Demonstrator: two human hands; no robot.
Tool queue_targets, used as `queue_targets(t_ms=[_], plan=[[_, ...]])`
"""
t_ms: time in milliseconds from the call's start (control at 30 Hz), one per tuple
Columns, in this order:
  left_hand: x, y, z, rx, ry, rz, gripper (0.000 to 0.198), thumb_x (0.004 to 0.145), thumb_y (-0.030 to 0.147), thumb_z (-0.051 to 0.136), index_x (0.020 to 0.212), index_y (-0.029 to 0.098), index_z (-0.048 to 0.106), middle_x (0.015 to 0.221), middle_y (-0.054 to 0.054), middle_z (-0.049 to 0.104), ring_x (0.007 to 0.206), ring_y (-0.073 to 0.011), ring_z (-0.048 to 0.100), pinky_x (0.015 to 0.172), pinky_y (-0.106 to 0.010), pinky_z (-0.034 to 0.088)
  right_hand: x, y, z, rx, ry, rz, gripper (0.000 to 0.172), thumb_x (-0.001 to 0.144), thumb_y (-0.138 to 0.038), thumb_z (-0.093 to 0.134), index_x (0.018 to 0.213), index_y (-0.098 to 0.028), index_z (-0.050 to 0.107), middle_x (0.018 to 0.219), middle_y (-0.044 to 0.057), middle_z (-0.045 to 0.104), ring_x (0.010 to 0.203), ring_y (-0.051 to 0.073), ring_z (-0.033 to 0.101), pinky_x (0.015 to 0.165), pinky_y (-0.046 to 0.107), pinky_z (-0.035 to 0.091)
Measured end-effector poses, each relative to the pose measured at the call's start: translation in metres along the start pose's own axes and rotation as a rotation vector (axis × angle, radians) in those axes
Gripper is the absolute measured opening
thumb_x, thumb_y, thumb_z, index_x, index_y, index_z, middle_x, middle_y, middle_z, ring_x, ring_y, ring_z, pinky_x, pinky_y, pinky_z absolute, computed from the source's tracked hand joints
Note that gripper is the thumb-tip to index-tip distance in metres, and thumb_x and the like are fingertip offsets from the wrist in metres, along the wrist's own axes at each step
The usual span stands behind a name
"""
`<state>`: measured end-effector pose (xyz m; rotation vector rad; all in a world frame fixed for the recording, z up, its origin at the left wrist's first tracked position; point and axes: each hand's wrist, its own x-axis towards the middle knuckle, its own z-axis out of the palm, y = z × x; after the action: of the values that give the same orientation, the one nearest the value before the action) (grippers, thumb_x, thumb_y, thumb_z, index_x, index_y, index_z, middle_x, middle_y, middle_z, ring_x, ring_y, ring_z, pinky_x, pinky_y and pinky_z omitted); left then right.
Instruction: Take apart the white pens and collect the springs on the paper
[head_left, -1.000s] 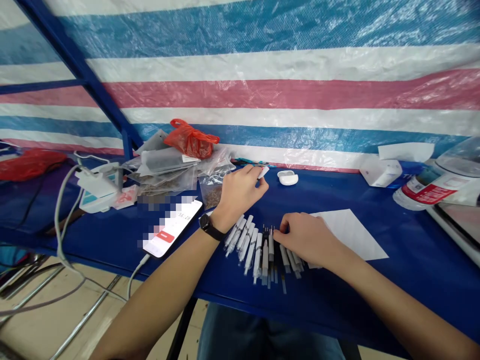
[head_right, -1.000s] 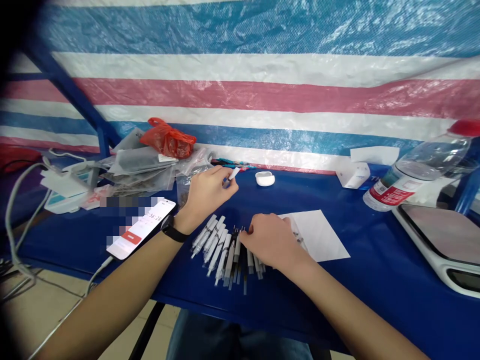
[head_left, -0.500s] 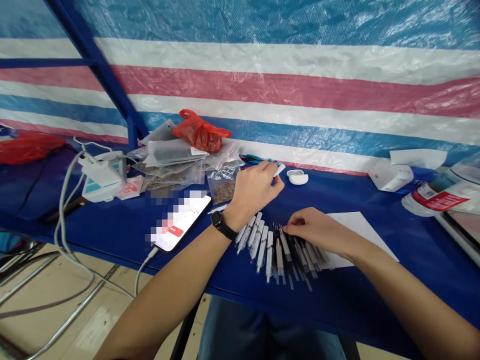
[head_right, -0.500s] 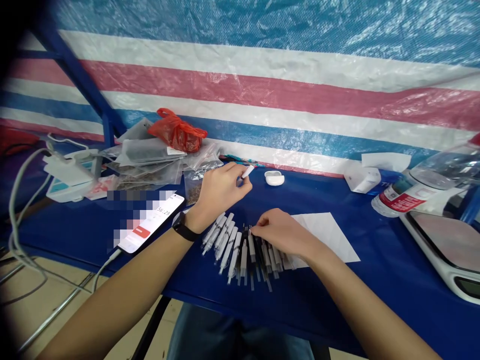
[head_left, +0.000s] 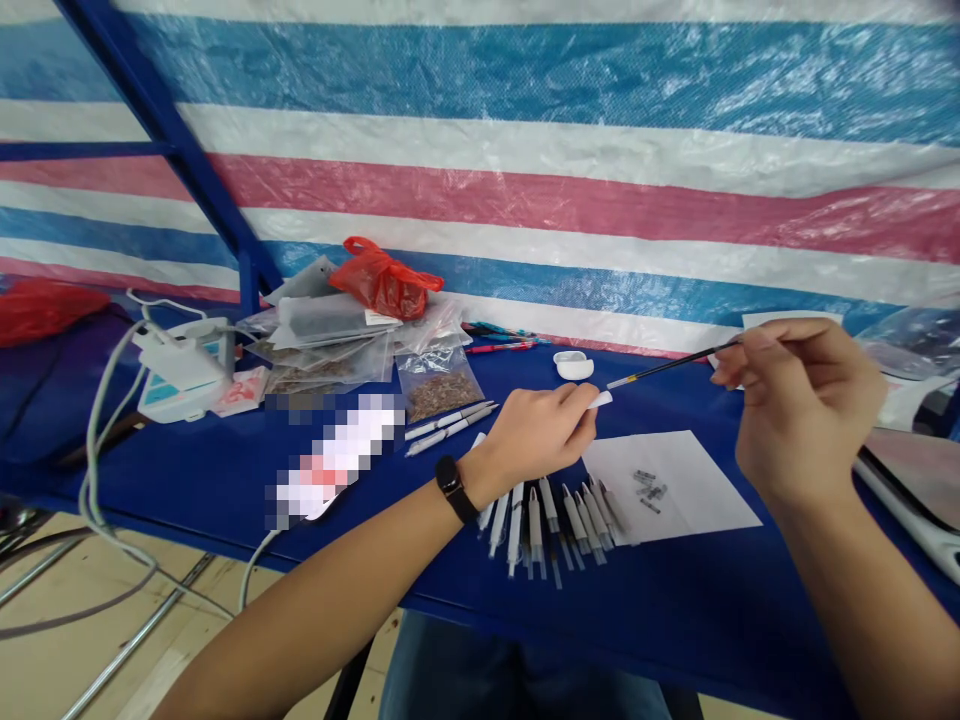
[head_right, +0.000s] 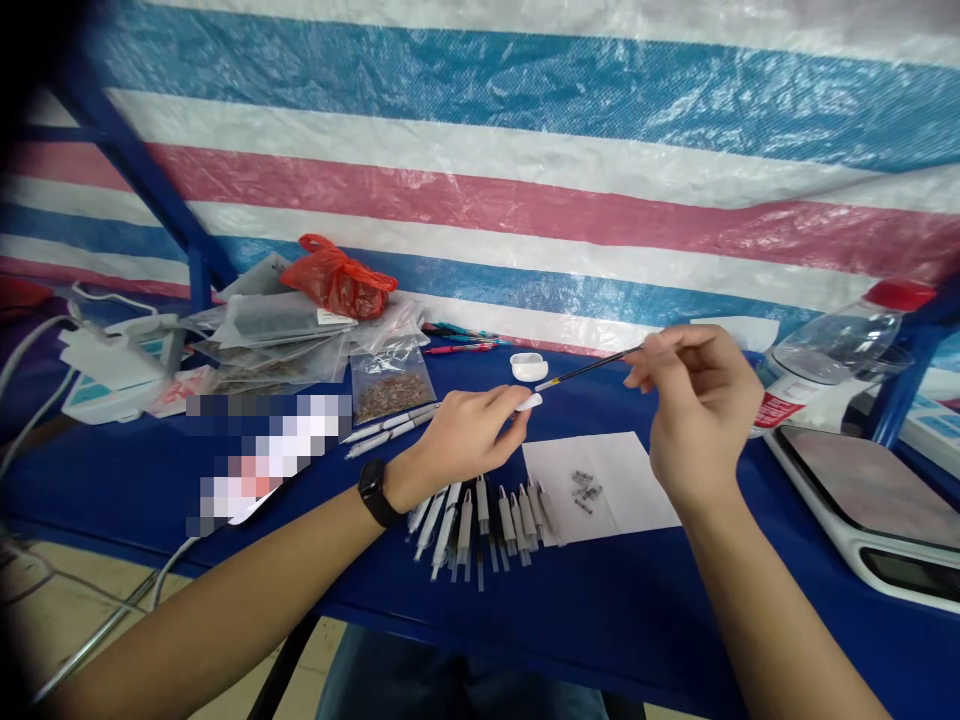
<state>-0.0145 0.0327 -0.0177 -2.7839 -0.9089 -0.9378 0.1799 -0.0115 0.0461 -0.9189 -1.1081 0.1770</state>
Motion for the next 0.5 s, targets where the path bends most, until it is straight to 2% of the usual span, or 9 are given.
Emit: queue_targets(t_ms=[133, 333, 500], plan=[[-0.0013, 0.0023, 0.0020, -0.047, 0.011, 0.015, 0.029, 0.105, 0.025, 0.032, 0.109, 0.016, 0.059, 0.086, -0.004, 0.073, 0.060, -0.0136, 0.063, 0.050, -0.026, 0.034, -0.0060, 0.0044, -0.0054, -0.057, -0.084, 0.020, 0.010, 0.077, -0.024, 0.073, 0.073, -0.022, 0.065, 0.061, -0.003, 0.066, 0.050, 0.013, 0.058, 0.053, 0.030, 0.045], [-0.0021, 0.0002, 0.0022, -0.021, 0.046, -0.014, 0.031, 0.107, 0.028, 0.031, 0.106, 0.017, 0.060, 0.079, -0.003, 0.071, 0.058, -0.0136, 0.062, 0.051, -0.025, 0.032, -0.0036, 0.0048, -0.0105, -0.006, -0.008, 0.014, 0.009, 0.075, -0.023, 0.072, 0.072, -0.022, 0.064, 0.059, -0.004, 0.066, 0.047, 0.012, 0.057, 0.052, 0.030, 0.045], [-0.0021, -0.0013, 0.0031, -0.025, 0.017, 0.004, 0.031, 0.108, 0.027, 0.030, 0.107, 0.017, 0.059, 0.084, -0.003, 0.073, 0.063, -0.0147, 0.065, 0.052, -0.026, 0.034, -0.0106, 0.0072, -0.0100, 0.003, -0.126, 0.060, 0.010, 0.081, -0.025, 0.073, 0.074, -0.022, 0.065, 0.063, -0.003, 0.067, 0.050, 0.012, 0.059, 0.054, 0.029, 0.046]])
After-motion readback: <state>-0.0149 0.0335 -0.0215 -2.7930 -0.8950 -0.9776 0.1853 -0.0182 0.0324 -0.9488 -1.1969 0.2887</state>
